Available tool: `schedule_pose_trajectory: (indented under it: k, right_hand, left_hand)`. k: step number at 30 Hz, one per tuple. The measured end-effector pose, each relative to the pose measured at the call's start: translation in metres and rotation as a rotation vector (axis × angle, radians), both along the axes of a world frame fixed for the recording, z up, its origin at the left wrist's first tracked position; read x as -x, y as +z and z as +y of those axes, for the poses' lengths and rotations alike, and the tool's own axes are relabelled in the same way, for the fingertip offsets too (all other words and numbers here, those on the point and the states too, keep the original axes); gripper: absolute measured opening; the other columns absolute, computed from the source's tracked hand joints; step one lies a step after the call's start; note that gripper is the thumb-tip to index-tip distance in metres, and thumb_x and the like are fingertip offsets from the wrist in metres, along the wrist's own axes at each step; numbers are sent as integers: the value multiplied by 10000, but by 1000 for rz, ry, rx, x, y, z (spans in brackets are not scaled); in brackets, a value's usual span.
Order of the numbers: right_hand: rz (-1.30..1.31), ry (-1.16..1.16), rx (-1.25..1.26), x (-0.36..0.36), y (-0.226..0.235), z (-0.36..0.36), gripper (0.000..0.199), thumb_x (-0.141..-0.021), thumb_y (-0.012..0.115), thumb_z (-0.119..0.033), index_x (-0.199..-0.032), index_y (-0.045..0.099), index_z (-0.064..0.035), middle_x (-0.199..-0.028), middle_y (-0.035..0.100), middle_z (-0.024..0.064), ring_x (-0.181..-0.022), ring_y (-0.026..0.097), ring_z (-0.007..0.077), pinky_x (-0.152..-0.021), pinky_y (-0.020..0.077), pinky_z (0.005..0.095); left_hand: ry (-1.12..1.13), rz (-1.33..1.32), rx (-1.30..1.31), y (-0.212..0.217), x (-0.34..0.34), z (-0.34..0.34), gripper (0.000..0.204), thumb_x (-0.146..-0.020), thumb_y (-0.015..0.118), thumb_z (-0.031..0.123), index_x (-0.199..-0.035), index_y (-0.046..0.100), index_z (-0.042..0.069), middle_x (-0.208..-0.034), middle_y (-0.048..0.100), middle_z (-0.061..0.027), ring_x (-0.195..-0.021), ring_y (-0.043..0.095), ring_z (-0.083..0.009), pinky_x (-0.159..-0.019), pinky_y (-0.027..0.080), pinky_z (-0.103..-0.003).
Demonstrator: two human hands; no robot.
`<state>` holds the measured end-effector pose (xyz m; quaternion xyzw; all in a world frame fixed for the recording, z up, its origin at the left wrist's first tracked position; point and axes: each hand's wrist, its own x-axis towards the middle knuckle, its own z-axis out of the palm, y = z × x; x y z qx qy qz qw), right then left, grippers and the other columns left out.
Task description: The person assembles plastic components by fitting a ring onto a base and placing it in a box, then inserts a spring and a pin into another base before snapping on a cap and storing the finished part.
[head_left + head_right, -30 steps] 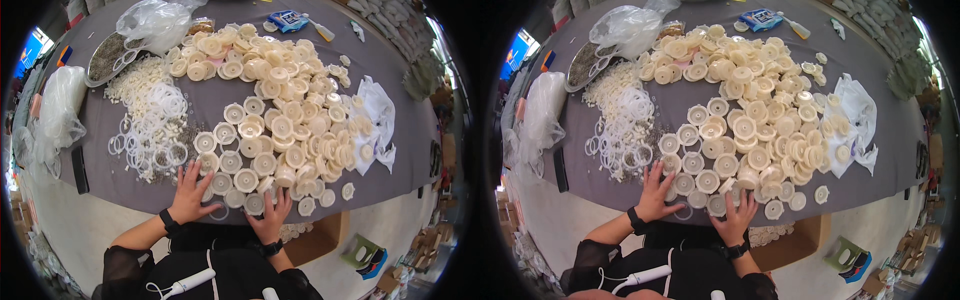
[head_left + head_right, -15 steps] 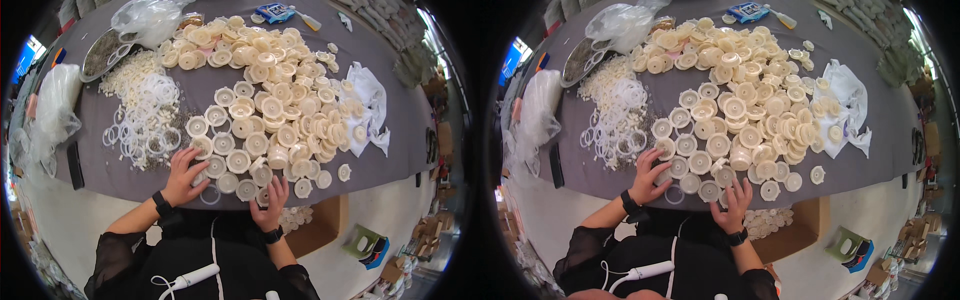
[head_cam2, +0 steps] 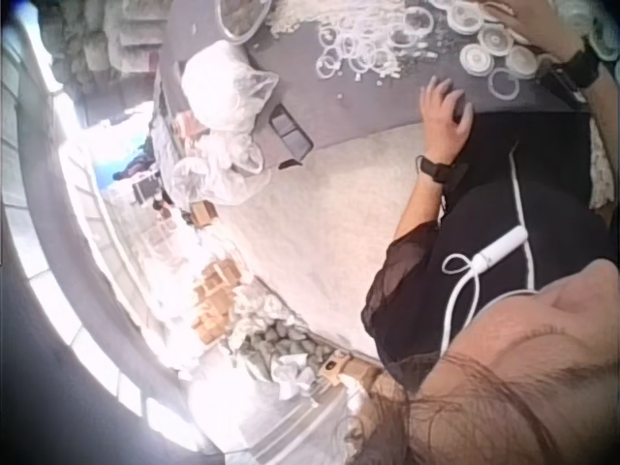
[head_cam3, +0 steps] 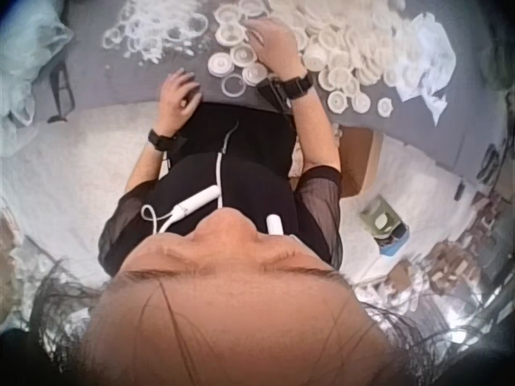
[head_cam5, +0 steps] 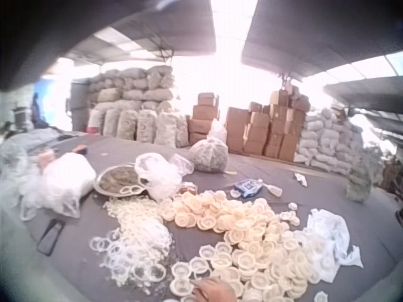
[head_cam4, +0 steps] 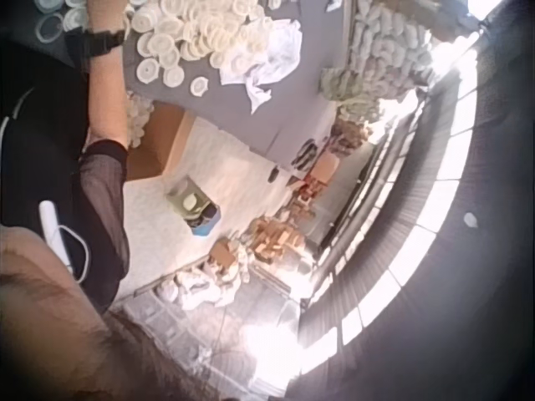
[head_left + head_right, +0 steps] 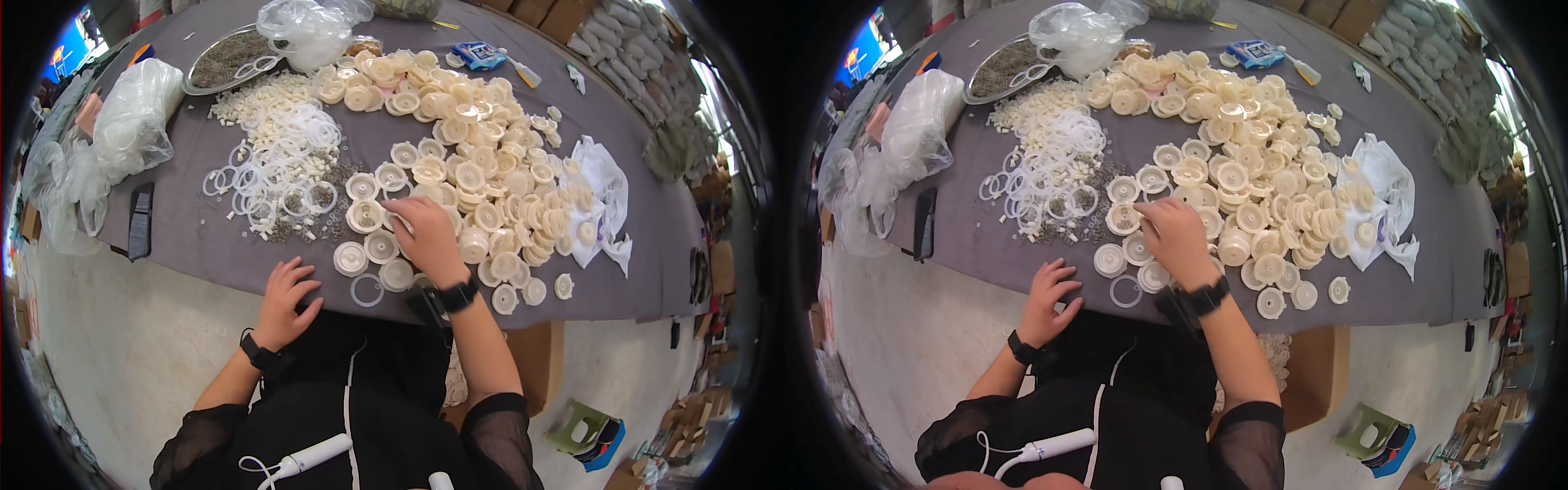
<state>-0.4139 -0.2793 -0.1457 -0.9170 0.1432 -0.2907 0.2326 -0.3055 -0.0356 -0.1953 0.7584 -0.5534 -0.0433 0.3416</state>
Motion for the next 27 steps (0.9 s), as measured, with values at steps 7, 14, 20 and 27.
schedule_pose_trajectory:
  k: [7,14,20,27]
  right_hand:
    - [414,-210,249,-77,-34,-2,351,-668,667,-375,-840,655,-69,-803,608,88,-854,547,254,-710,438,377]
    - [264,-281,50,-70,-38,-1,290,-714,640,-311,-841,644,-50,-864,605,91,-901,525,256,-775,402,370]
    - [-351,-295,-789,-5,-16,-3,155,-811,606,-151,-879,584,-13,-791,570,6,-715,505,85,-616,412,227]
    - [-913,-593,-878,162,2,5,76,-865,522,-82,-906,557,-28,-858,565,9,-775,515,78,-705,410,226]
  left_hand:
    - [-83,108,85,-7,6,-12,209,-700,658,134,-890,591,78,-1049,554,-90,-1132,447,-311,-977,300,-483]
    - [-110,134,91,-6,8,-23,207,-698,660,124,-890,593,86,-1041,555,-79,-1141,445,-296,-991,282,-491]
    - [-115,143,178,8,2,-35,203,-684,657,85,-880,605,73,-947,571,-85,-974,517,-283,-863,380,-409]
    - [-59,111,182,2,-5,-47,216,-688,643,28,-900,606,44,-890,565,-105,-858,525,-268,-764,416,-347]
